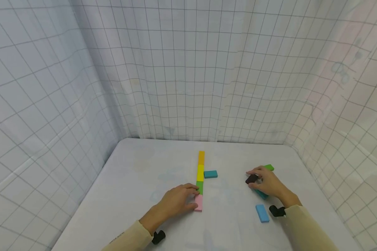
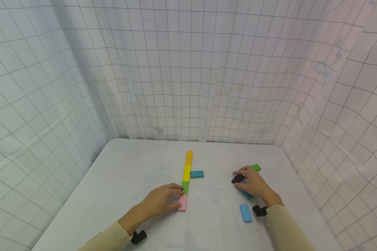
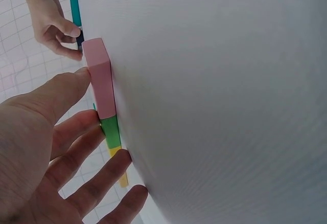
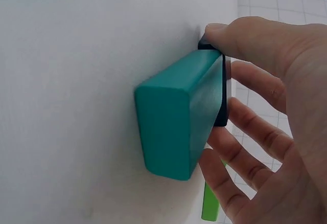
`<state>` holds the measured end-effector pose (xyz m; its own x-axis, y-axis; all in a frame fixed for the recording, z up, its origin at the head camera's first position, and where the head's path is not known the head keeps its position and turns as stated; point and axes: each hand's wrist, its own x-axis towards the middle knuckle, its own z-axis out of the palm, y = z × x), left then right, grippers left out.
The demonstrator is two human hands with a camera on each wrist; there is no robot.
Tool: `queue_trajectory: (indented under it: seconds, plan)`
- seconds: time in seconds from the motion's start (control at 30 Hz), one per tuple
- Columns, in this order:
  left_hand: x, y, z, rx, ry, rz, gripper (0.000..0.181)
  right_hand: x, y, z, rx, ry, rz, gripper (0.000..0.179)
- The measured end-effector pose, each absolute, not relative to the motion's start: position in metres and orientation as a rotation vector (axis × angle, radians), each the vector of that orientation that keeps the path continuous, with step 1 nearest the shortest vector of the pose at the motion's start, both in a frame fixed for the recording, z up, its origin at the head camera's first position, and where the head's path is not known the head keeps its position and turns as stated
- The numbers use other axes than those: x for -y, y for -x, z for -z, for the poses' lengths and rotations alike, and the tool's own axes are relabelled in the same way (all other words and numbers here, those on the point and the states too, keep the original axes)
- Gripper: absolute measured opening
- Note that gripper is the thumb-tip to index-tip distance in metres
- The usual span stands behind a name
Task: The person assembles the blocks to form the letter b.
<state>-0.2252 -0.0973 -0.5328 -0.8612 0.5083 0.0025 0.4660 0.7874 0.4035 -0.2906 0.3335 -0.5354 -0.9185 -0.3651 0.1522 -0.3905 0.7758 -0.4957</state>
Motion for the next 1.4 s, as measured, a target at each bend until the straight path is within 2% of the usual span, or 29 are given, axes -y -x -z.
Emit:
queue_trajectory:
  seconds: [0.17,0.67,1.4]
  plan:
    - [0.0964,0.2251,0.5309,-2.869,-0.777,-0.603,0.05,-0.3326,0.2928,0.5359,2.894,-0.635,-0.869,0.04]
    - [0.0969,0.2263,0.5298,-2.852,-0.77,-0.62,0.049,-0.3272,0.2952,0.535,2.935,-0.611,-0.855,0.036]
    - [0.0962,0.2259,0.5308,-2.846,-0.779,-0.653,0.048,-0.3258,0.2983,0.5417,2.944,-0.632,-0.819,0.036]
